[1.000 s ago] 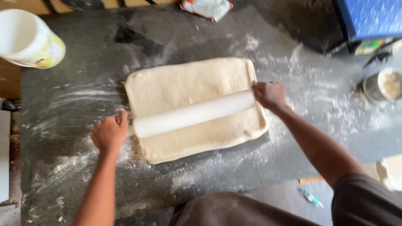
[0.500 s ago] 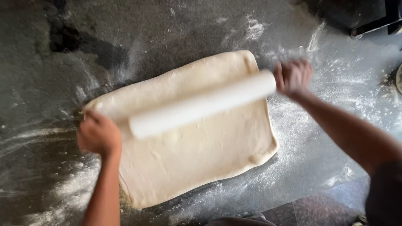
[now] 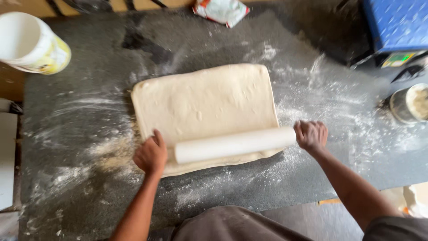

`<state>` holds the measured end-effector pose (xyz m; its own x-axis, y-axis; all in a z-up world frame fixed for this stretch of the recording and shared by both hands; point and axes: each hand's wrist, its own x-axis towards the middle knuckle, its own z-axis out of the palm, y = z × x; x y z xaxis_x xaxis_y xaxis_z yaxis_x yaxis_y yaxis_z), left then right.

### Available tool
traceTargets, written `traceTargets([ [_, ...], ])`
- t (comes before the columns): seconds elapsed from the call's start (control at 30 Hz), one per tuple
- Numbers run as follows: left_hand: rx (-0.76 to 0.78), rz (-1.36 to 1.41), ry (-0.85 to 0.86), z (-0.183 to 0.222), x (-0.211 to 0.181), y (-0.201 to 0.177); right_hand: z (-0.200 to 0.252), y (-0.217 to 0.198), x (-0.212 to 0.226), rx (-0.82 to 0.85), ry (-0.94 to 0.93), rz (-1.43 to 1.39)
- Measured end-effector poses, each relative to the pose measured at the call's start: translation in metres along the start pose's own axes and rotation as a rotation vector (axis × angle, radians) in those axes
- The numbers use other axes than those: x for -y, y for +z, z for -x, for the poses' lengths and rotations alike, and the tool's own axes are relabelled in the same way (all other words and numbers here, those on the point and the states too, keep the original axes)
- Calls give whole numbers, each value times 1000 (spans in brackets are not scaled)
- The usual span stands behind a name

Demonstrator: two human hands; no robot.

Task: The person folds a large sheet of dough coated with fat, sprinkles flour onto a workbench, and uses a rolling pin to flatten the dough.

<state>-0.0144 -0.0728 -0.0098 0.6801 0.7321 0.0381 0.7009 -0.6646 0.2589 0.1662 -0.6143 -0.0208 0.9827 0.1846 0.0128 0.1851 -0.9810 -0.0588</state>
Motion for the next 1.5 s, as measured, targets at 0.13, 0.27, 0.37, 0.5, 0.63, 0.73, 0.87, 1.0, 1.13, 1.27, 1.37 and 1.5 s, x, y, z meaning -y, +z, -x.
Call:
traceTargets([
  [0.13, 182, 24, 363, 17, 18, -3, -19, -14, -2, 154, -16, 54],
  [0.27, 420, -18, 520, 9, 44, -23, -58, -31, 42, 225, -175, 10],
  [0.37, 465, 127, 289, 49, 111, -42, -66, -59, 87, 177, -383, 149],
  [0.5, 395, 149, 32, 131, 211, -31, -36, -67, 188, 270, -431, 44],
  [0.63, 70, 110, -321, 242, 271, 0, -11, -84, 306, 296, -810, 24],
  [0.73, 372, 258, -648, 258, 282, 21, 9, -109, 389, 123, -1086, -99],
  [0.87, 552, 314, -803, 294, 301, 18, 31, -135, 467, 213, -1154, -100],
  [1.0, 386, 340, -833, 316, 283, 18, 41, -142, 481, 130, -1301, -213],
  [1.13, 209, 338, -861, 358, 263, 26, 38, -146, 434, 147, -1105, -405],
  [1.27, 294, 438, -953, 377, 247, 33, 46, -148, 377, 308, -875, -801],
  [1.37, 321, 445, -1008, 383, 243, 23, 53, -131, 348, 42, -817, -750],
  [1.5, 348, 553, -1095, 376, 241, 2, 58, -94, 308, 159, -643, -898],
])
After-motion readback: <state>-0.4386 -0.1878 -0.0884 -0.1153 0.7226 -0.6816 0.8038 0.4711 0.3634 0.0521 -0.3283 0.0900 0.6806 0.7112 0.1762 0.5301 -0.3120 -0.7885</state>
